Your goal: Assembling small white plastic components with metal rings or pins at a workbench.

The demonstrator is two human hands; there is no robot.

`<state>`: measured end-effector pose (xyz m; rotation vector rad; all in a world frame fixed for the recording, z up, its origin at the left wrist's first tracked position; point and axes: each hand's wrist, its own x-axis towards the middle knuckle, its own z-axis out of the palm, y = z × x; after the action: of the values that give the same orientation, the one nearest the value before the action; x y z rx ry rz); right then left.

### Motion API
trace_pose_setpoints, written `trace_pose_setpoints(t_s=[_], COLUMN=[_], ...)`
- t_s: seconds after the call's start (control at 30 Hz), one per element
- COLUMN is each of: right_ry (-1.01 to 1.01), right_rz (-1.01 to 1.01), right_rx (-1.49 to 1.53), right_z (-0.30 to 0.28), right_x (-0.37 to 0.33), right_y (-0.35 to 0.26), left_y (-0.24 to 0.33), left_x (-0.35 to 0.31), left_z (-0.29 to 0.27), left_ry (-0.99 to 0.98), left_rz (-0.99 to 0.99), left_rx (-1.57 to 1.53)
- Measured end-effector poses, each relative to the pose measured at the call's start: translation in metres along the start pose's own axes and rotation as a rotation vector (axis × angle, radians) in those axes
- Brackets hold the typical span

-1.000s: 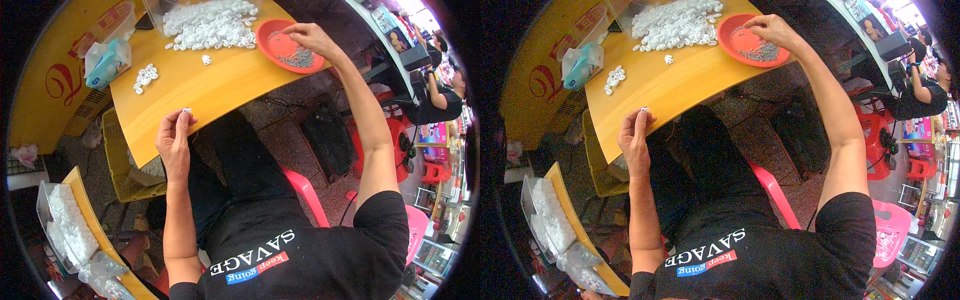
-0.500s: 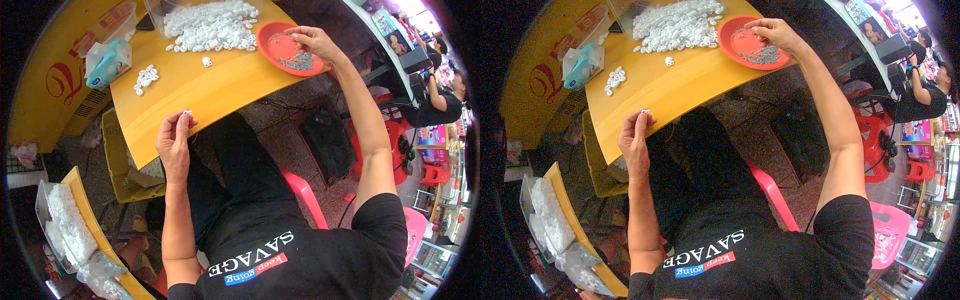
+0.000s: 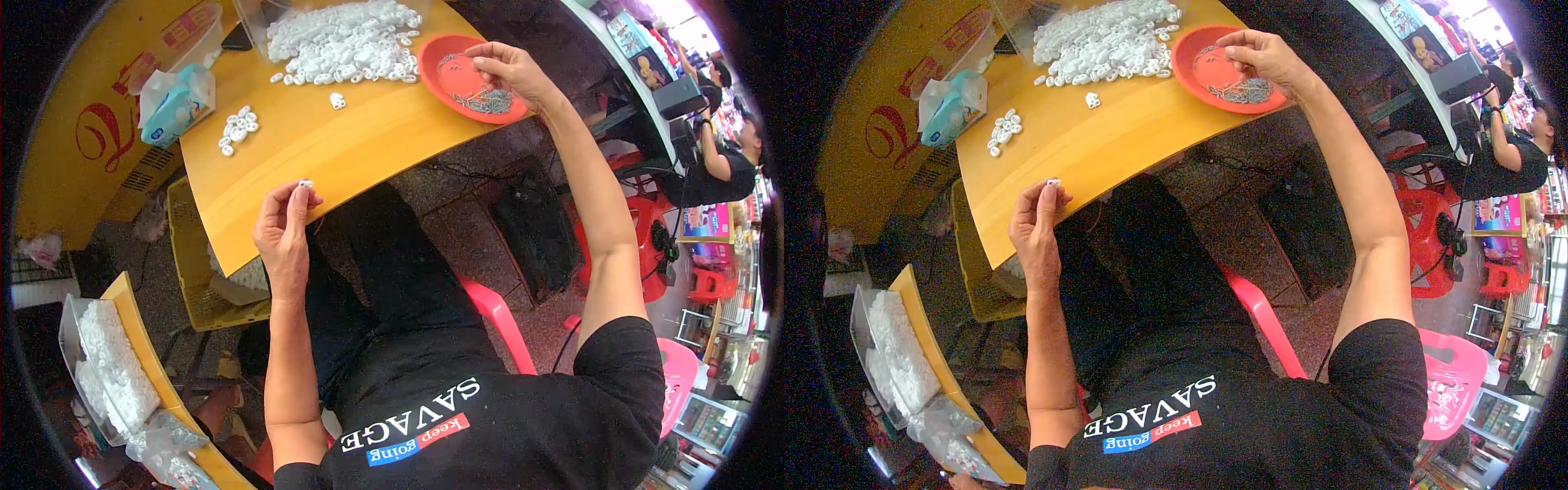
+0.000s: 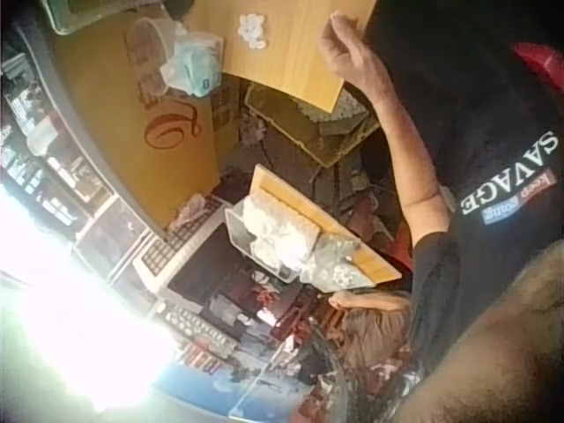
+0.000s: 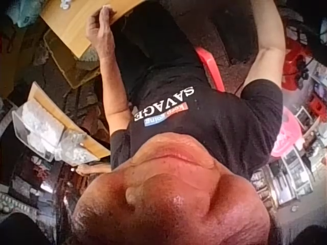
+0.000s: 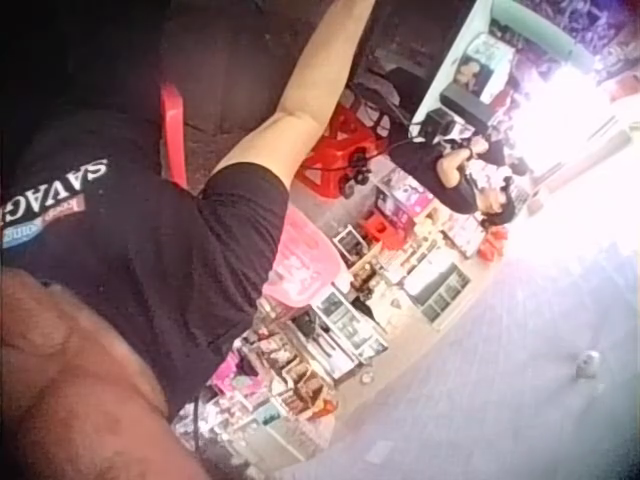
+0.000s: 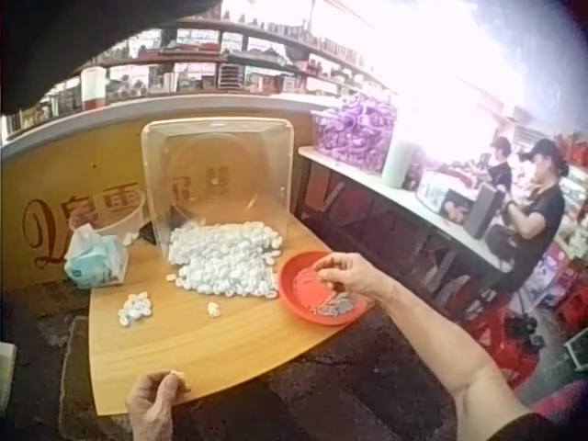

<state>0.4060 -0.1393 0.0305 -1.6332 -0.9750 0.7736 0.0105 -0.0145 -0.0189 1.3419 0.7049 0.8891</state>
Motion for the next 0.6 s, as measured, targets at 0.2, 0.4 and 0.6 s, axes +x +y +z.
trace_pose_setpoints(t_s=[0.2,0.4,0.6], right_ry=[0.024,0.020,0.123], right_rz=[0.003,0.016,-0.073], right_rx=[-0.061,-0.251,-0.367], right_z=[-0.0001,-0.0025,-0.0008], right_x=[-0.0013,0.0016,0.0006], right_y=[-0.0023,-0.0035,-0.0054], left_y=[-0.0018,0.0001,0.0007], left_x=[0.0007,0.0000,-0.0004], left_z=[-0.0016,0.0003,0.0006], left_ry=[-0.020,-0.008,-0.010], left_rz=[0.020,0.013,0.006], left_rx=[0.021,0.007,-0.004])
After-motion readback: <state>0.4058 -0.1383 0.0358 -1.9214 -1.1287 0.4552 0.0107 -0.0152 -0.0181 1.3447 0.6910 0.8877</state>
